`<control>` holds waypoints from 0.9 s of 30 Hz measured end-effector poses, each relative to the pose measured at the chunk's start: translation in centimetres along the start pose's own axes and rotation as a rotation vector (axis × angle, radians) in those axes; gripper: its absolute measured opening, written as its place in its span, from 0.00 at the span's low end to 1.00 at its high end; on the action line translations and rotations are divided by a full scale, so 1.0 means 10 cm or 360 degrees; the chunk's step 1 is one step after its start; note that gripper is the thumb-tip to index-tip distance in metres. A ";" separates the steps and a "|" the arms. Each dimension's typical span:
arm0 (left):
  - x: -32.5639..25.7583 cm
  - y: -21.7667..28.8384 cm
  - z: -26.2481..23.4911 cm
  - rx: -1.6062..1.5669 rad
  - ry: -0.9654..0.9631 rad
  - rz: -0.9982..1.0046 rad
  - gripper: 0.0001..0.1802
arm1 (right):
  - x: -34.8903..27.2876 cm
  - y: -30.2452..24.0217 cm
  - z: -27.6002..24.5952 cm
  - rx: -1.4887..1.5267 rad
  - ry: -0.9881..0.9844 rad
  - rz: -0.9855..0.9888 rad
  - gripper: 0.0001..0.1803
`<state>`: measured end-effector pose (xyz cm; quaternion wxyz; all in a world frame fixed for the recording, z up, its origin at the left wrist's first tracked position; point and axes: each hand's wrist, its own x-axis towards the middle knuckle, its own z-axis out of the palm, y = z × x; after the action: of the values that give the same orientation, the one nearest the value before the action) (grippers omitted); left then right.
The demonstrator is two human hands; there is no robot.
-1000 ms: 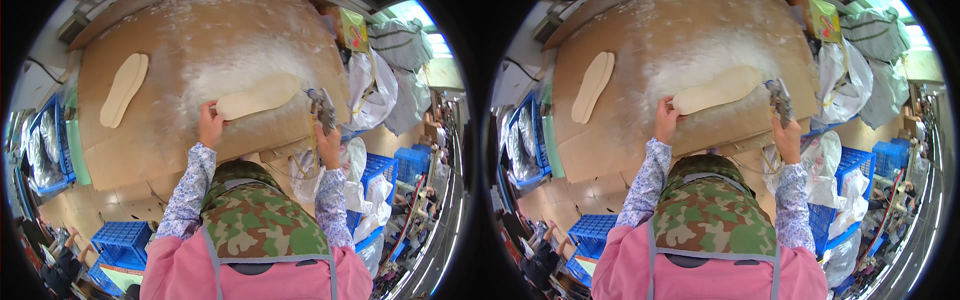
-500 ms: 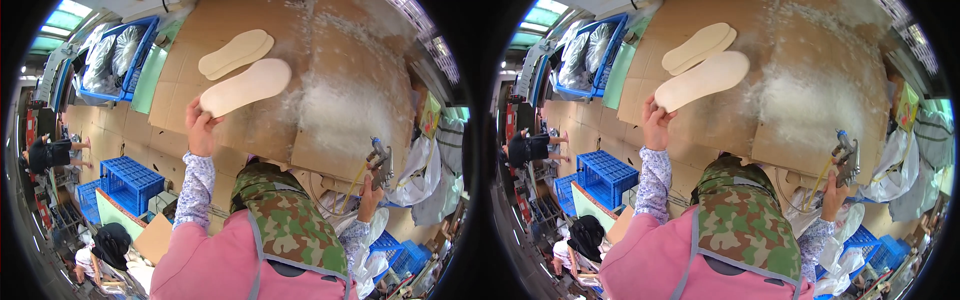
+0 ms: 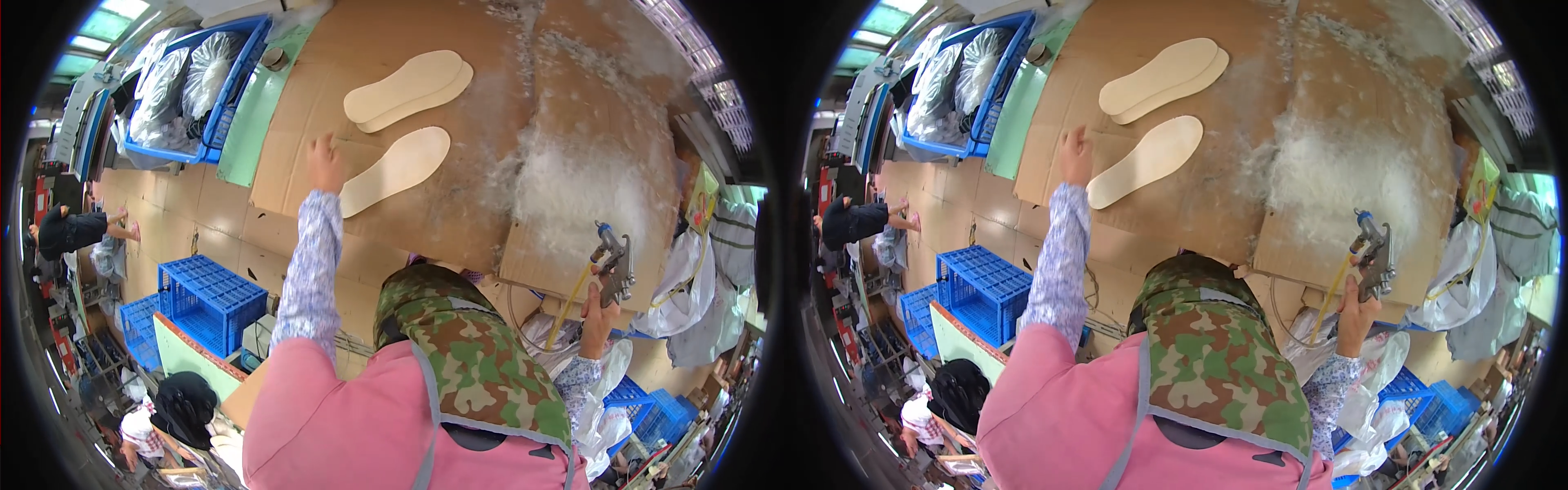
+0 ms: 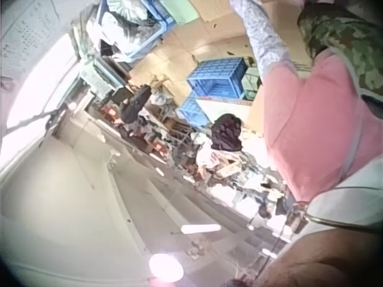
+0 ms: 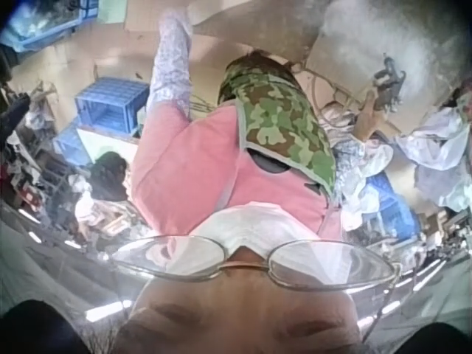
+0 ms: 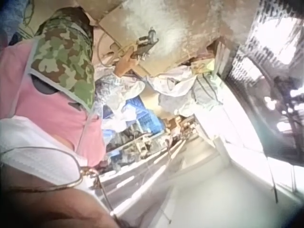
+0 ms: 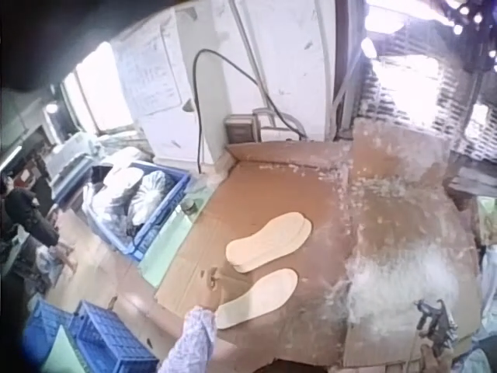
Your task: The person is using a spray gun to apply glue to shoe insoles and then stacking them.
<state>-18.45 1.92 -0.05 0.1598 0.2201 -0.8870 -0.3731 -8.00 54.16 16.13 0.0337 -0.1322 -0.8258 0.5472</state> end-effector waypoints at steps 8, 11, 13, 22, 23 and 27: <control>0.76 0.52 0.74 0.0822 -0.0017 0.0112 0.25 | -0.35 -0.10 -0.03 -0.0004 0.0237 0.0105 0.18; 0.75 0.60 0.78 0.0989 0.0045 0.0260 0.24 | -0.53 0.04 -0.23 -0.0025 0.0360 0.0184 0.18; 1.00 0.18 0.47 0.0491 0.0174 0.0517 0.22 | -0.50 0.08 -0.30 0.0002 0.0267 0.0181 0.20; -0.16 3.40 0.08 -0.1498 -0.1210 0.0273 0.14 | -0.58 0.28 -0.58 0.0124 0.0457 0.0315 0.13; -0.32 3.52 0.18 -0.1504 -0.1251 0.0287 0.14 | -0.59 0.30 -0.64 0.0124 0.0499 0.0326 0.13; -0.93 3.75 0.83 -0.1530 -0.1626 0.0114 0.13 | -0.66 0.40 -0.86 0.0181 0.0530 0.0259 0.12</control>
<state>-24.45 34.98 20.68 -0.1851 -0.1073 -0.5944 -0.7752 0.82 61.59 16.51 0.1331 -0.2850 -0.7633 0.5643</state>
